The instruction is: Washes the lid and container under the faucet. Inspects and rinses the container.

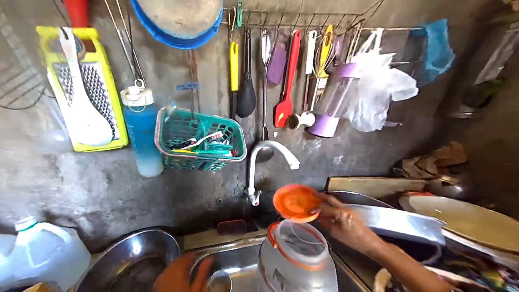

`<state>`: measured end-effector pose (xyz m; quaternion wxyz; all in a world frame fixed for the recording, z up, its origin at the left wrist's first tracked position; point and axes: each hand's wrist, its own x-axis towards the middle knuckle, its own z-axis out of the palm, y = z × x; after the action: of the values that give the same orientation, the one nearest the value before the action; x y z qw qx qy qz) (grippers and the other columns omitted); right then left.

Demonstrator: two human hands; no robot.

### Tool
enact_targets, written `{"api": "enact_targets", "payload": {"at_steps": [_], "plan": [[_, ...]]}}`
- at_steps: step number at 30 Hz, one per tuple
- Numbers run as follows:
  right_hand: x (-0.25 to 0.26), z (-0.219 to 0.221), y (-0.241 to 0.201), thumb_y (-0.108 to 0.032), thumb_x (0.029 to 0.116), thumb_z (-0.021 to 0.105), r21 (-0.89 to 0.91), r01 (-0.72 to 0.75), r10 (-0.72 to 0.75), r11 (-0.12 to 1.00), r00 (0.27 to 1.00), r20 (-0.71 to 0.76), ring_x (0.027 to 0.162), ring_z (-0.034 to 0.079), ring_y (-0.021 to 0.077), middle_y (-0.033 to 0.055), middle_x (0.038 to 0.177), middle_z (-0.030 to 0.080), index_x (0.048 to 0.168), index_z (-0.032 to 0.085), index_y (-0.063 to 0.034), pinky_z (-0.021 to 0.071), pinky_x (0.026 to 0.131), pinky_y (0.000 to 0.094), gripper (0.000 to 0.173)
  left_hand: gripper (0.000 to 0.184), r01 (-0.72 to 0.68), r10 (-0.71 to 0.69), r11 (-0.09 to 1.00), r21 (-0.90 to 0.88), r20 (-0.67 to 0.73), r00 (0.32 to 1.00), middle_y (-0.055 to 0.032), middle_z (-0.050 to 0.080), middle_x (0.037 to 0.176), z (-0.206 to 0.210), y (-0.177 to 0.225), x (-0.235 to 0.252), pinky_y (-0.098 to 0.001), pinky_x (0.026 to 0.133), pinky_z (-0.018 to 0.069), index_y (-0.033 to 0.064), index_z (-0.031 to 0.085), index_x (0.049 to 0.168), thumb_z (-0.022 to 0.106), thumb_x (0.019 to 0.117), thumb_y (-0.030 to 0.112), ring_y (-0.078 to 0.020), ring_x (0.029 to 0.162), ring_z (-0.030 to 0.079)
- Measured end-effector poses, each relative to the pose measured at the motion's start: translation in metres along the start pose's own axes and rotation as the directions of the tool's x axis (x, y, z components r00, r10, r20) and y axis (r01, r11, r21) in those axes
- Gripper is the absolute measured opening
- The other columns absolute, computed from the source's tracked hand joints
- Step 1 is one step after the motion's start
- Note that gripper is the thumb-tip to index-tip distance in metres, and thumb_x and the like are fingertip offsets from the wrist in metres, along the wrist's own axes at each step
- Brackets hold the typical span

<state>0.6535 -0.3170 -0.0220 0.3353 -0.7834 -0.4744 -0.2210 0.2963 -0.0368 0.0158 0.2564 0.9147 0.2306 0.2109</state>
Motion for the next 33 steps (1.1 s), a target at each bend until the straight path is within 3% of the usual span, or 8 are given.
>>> {"api": "enact_targets", "payload": {"at_steps": [10, 13, 16, 19, 22, 25, 28, 33], "plan": [[-0.010, 0.036, 0.001, -0.037, 0.0948, 0.060, 0.363, -0.348, 0.321, 0.864, 0.938, 0.134, 0.118, 0.064, 0.0234, 0.0151, 0.128, 0.068, 0.078, 0.074, -0.0047, 0.0523, 0.098, 0.0418, 0.039, 0.062, 0.320, -0.310, 0.948, 0.004, 0.259, 0.915, -0.0219, 0.067, 0.127, 0.200, 0.120, 0.255, -0.0552, 0.104, 0.0478, -0.0001, 0.069, 0.121, 0.043, 0.1055, 0.054, -0.0353, 0.123, 0.063], [-0.005, 0.039, -0.006, -0.017, 0.0887, 0.070, 0.343, -0.477, 0.470, 0.809, 0.876, 0.108, 0.118, 0.065, 0.0317, 0.0244, 0.142, 0.057, 0.108, 0.073, -0.0007, 0.0567, 0.092, 0.0435, 0.025, 0.052, 0.420, -0.352, 0.887, -0.195, 0.305, 0.885, -0.0231, 0.068, 0.122, 0.208, 0.102, 0.257, -0.0488, 0.100, 0.0514, -0.0054, 0.063, 0.128, 0.031, 0.1126, 0.033, -0.0318, 0.114, 0.067], [0.004, 0.038, -0.018, -0.007, 0.0929, 0.063, 0.385, -0.682, 0.672, 0.621, 0.717, 0.186, 0.119, 0.065, 0.0294, 0.0189, 0.145, 0.057, 0.141, 0.058, -0.0039, 0.0549, 0.096, 0.0469, 0.049, 0.058, 0.549, -0.369, 0.440, -0.711, 0.414, 0.832, -0.0243, 0.068, 0.102, 0.231, 0.064, 0.247, -0.0370, 0.076, 0.0580, -0.0112, 0.046, 0.135, 0.015, 0.1149, 0.033, -0.0251, 0.081, 0.070], [0.010, 0.042, -0.016, -0.007, 0.0966, 0.058, 0.410, -0.775, 0.754, 0.481, 0.604, 0.258, 0.118, 0.065, 0.0306, 0.0196, 0.130, 0.066, 0.144, 0.054, -0.0026, 0.0507, 0.101, 0.0507, 0.048, 0.065, 0.578, -0.322, 0.193, -0.793, 0.506, 0.800, -0.0275, 0.063, 0.118, 0.227, 0.068, 0.236, -0.0404, 0.080, 0.0569, -0.0072, 0.040, 0.143, 0.016, 0.1131, 0.045, -0.0294, 0.091, 0.068], [0.011, 0.043, -0.009, -0.005, 0.0972, 0.055, 0.381, -0.823, 0.780, 0.421, 0.543, 0.311, 0.116, 0.064, 0.0314, 0.0203, 0.126, 0.067, 0.132, 0.065, -0.0032, 0.0502, 0.099, 0.0522, 0.036, 0.057, 0.523, -0.278, 0.520, -0.676, 0.445, 0.851, -0.0270, 0.047, 0.150, 0.195, 0.089, 0.203, -0.0495, 0.108, 0.0435, -0.0027, 0.034, 0.153, 0.030, 0.1134, 0.038, -0.0353, 0.133, 0.052], [0.013, 0.040, -0.007, -0.001, 0.0980, 0.057, 0.411, -0.846, 0.818, 0.339, 0.481, 0.315, 0.110, 0.066, 0.0299, 0.0209, 0.123, 0.067, 0.128, 0.067, -0.0023, 0.0528, 0.095, 0.0488, 0.032, 0.053, 0.032, 0.060, 0.947, -0.321, 0.273, 0.960, -0.0271, 0.036, 0.160, 0.171, 0.115, 0.170, -0.0502, 0.124, 0.0251, -0.0062, 0.044, 0.149, 0.047, 0.1078, 0.026, -0.0373, 0.151, 0.031], [0.012, 0.035, -0.015, -0.006, 0.1025, 0.056, 0.487, -0.842, 0.856, 0.233, 0.415, 0.309, 0.106, 0.066, 0.0292, 0.0222, 0.122, 0.066, 0.131, 0.064, -0.0008, 0.0543, 0.091, 0.0457, 0.029, 0.044, -0.386, 0.354, 0.922, -0.033, 0.476, 0.805, -0.0206, 0.048, 0.154, 0.171, 0.143, 0.155, -0.0582, 0.126, 0.0116, 0.0031, 0.059, 0.142, 0.040, 0.1095, 0.026, -0.0345, 0.151, 0.035], [0.015, 0.035, -0.035, -0.021, 0.1113, 0.042, 0.502, -0.840, 0.834, 0.205, 0.418, 0.359, 0.104, 0.066, 0.0299, 0.0220, 0.124, 0.062, 0.140, 0.055, -0.0061, 0.0553, 0.085, 0.0457, 0.035, 0.056, -0.425, 0.265, 0.903, 0.058, 0.703, 0.660, -0.0183, 0.030, 0.165, 0.186, 0.165, 0.172, -0.0532, 0.126, 0.0153, 0.0010, 0.038, 0.156, 0.034, 0.1108, 0.034, -0.0309, 0.155, 0.024]]}}
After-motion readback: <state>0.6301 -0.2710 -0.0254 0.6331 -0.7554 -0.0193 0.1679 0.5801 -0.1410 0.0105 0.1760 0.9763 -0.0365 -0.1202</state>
